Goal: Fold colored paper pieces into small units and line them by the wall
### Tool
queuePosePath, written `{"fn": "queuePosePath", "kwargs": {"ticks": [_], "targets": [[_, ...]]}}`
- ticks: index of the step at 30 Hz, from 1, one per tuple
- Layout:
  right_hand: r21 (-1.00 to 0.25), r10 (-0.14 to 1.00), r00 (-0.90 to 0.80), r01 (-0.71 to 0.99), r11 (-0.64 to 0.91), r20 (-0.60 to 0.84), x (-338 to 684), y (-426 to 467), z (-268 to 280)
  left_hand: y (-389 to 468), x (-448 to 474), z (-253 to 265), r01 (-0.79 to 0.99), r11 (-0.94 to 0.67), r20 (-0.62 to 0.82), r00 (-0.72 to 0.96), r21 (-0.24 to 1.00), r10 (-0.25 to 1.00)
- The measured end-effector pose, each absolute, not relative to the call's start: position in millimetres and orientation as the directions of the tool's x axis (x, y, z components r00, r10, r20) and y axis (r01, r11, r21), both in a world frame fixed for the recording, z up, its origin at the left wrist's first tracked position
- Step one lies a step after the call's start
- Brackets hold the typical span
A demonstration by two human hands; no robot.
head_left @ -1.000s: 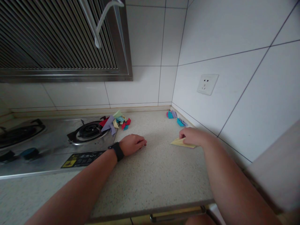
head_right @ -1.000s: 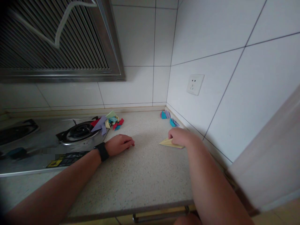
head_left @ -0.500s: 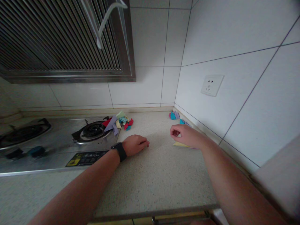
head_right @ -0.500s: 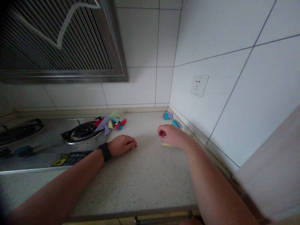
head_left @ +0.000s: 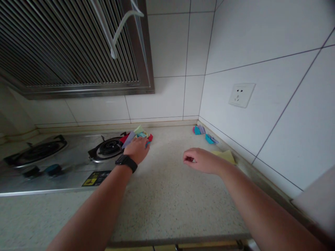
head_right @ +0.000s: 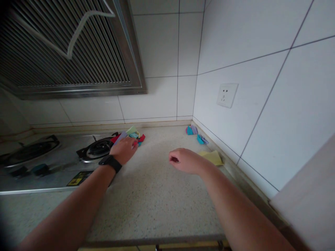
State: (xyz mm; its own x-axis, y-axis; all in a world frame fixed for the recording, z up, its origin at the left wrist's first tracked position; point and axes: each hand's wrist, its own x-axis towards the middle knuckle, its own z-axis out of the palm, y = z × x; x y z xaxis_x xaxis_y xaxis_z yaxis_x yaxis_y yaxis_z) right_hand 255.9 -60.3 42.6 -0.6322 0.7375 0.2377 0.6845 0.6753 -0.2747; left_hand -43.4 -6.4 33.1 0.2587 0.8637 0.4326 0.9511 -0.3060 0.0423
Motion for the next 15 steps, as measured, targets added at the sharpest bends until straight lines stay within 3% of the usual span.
{"fn": "queuePosePath", "kwargs": {"ticks": [5,15], "targets": [[-0.275,0.744,-0.626,0.692,0.668,0.234,259,-60,43,13,-83,27,0.996,0.071,0.347,-0.083,0.048,0.934],[-0.286,0.771,-0.607,0.717,0.636,0.191,264,-57,42,14,-82,26,0.992,0.126,0.178,-0.124,-0.002,0.976]]}}
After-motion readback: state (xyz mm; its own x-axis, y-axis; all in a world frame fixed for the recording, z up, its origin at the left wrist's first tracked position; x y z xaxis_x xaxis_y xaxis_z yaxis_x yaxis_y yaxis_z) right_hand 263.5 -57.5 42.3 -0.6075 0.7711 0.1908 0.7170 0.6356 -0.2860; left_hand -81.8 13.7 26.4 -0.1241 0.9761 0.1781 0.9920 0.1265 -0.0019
